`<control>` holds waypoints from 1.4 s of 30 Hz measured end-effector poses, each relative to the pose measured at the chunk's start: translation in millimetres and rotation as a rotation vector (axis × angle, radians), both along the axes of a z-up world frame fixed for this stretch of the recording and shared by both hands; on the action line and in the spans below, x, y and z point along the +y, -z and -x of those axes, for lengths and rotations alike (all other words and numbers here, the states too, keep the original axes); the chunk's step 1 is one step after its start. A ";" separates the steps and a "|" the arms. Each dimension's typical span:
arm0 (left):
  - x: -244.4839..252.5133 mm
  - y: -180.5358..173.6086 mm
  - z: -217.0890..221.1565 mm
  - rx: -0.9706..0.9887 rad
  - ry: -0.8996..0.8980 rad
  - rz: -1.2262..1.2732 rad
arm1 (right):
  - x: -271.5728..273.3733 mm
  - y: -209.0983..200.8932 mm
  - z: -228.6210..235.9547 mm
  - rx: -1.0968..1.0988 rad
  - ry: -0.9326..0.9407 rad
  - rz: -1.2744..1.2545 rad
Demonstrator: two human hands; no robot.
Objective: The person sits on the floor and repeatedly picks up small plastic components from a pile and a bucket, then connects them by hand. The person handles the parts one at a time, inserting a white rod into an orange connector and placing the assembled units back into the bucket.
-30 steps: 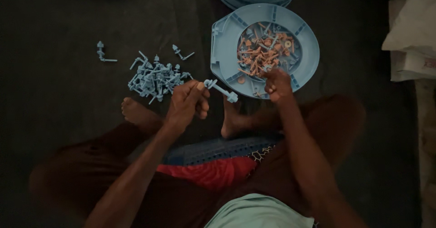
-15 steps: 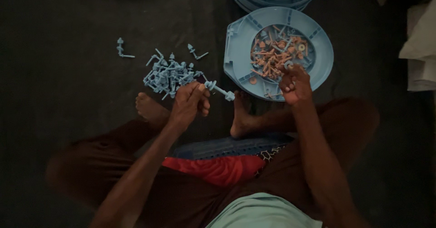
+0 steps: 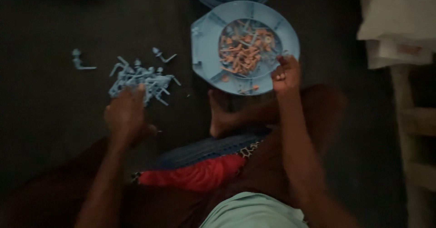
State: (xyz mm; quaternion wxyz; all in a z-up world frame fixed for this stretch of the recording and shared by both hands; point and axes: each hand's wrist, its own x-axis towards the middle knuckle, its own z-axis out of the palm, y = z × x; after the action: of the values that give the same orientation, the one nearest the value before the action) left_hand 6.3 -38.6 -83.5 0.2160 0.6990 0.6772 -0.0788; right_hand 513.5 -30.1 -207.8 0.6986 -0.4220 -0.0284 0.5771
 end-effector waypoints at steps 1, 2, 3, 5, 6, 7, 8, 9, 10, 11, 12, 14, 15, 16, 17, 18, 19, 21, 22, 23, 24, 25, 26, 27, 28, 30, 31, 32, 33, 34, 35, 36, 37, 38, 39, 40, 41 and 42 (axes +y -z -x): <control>-0.6 -7.3 6.7 -0.240 -0.176 -0.074 | -4.3 -7.7 -12.6 -0.012 0.040 -0.052; 1.2 -13.3 5.0 -0.347 -0.223 -0.092 | -8.8 -14.8 -24.7 -0.017 0.073 -0.104; 3.6 -21.8 6.5 -0.454 -0.272 -0.109 | -11.8 -22.1 -35.2 -0.022 0.106 -0.156; 10.3 -36.4 0.6 -0.572 -0.299 -0.154 | -18.0 -30.2 -47.7 -0.066 0.219 -0.098; 13.6 -43.2 -5.2 -0.585 -0.281 -0.181 | -21.3 -31.7 -51.0 -0.088 0.275 -0.066; 16.8 -49.8 -10.7 -0.599 -0.264 -0.208 | -24.3 -31.4 -52.3 -0.098 0.274 -0.065; 18.3 -56.2 -15.1 -0.635 -0.265 -0.201 | -24.4 -27.6 -50.0 -0.107 0.267 -0.066; 19.7 -61.5 -19.7 -0.670 -0.265 -0.193 | -24.2 -23.1 -46.9 -0.115 0.261 -0.066; 21.3 -66.5 -22.3 -0.703 -0.271 -0.190 | -19.9 -17.4 -42.7 -0.075 0.210 0.003; 23.5 -69.8 -25.2 -0.715 -0.318 -0.150 | -14.8 -10.8 -38.1 -0.034 0.159 0.073; 25.9 -71.3 -28.7 -0.726 -0.365 -0.109 | -11.9 -4.4 -35.0 0.008 0.109 0.143; 27.5 -72.4 -31.7 -0.831 -0.384 -0.100 | -8.8 12.8 -24.9 -0.154 0.099 0.295; 27.4 -71.7 -32.6 -0.926 -0.356 -0.132 | -8.3 21.0 -20.7 -0.236 0.094 0.370; 27.3 -70.6 -33.0 -1.020 -0.328 -0.165 | -7.4 28.6 -17.2 -0.335 0.057 0.409; 27.2 -69.0 -33.3 -0.985 -0.331 -0.158 | -6.6 36.1 -12.6 -0.434 0.019 0.448; 26.9 -67.7 -32.7 -0.948 -0.333 -0.150 | -6.2 42.7 -7.1 -0.531 -0.020 0.487; 27.1 -66.7 -31.8 -0.911 -0.335 -0.141 | -5.5 47.5 -1.7 -0.708 -0.086 0.472; 28.7 -66.1 -29.8 -0.883 -0.328 -0.136 | 2.1 53.2 10.8 -1.055 -0.231 0.421; 28.4 -65.6 -29.1 -0.871 -0.322 -0.130 | 4.3 53.1 15.8 -1.206 -0.310 0.496; 27.8 -65.4 -28.0 -0.865 -0.330 -0.115 | 7.3 52.1 21.2 -1.356 -0.390 0.570; 26.9 -66.0 -26.5 -0.858 -0.340 -0.100 | 10.7 50.8 27.4 -1.506 -0.475 0.644; 26.2 -67.0 -25.4 -0.852 -0.349 -0.085 | 13.9 49.0 33.8 -1.519 -0.452 0.713; 26.4 -68.2 -25.0 -0.866 -0.343 -0.097 | 17.0 45.7 40.2 -1.531 -0.425 0.784; 26.2 -69.6 -24.7 -0.881 -0.336 -0.108 | 19.3 42.5 45.6 -1.542 -0.397 0.854; 25.6 -70.4 -24.5 -0.896 -0.331 -0.119 | 19.5 41.4 49.3 -1.572 -0.418 0.833; 24.4 -72.1 -24.5 -0.969 -0.514 0.031 | 19.6 42.4 53.9 -1.629 -0.457 0.788; 24.1 -72.8 -25.0 -1.002 -0.604 0.107 | 21.8 43.5 55.5 -1.618 -0.393 0.864; 24.1 -73.0 -25.8 -0.932 -0.566 0.087 | 25.6 46.0 56.9 -1.605 -0.327 0.939; 24.5 -72.9 -26.4 -0.861 -0.527 0.068 | 30.0 49.2 57.4 -1.590 -0.260 1.012; 24.3 -72.9 -26.4 -0.789 -0.488 0.051 | 32.0 52.9 57.6 -1.583 -0.275 0.973; 23.5 -73.0 -26.6 -0.828 -0.399 -0.032 | 32.1 56.3 56.6 -1.576 -0.289 0.933; 23.7 -72.8 -27.5 -0.868 -0.306 -0.115 | 32.1 59.4 54.4 -1.570 -0.300 0.892; 23.6 -73.2 -28.1 -0.907 -0.211 -0.197 | 32.4 62.7 52.0 -1.525 -0.325 0.937; 24.5 -73.9 -29.1 -0.906 -0.288 -0.121 | 33.8 65.2 47.7 -1.481 -0.347 0.978; 25.4 -74.7 -30.1 -0.904 -0.363 -0.043 | 33.9 67.8 44.2 -1.436 -0.368 1.018; 25.8 -75.2 -31.1 -0.902 -0.441 0.030 | 34.1 70.0 40.4 -1.371 -0.379 0.919; 25.6 -75.4 -32.4 -0.873 -0.474 0.048 | 30.8 71.1 35.4 -1.306 -0.389 0.820; 24.5 -75.5 -33.4 -0.843 -0.507 0.065 | 27.7 72.9 31.3 -1.240 -0.400 0.722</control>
State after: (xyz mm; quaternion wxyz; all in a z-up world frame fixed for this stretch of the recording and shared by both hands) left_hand 39.7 -14.1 -8.0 0.5054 0.4761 0.6767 0.2449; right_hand 482.2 -2.3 -280.7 0.2540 -0.8603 -0.3020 0.3227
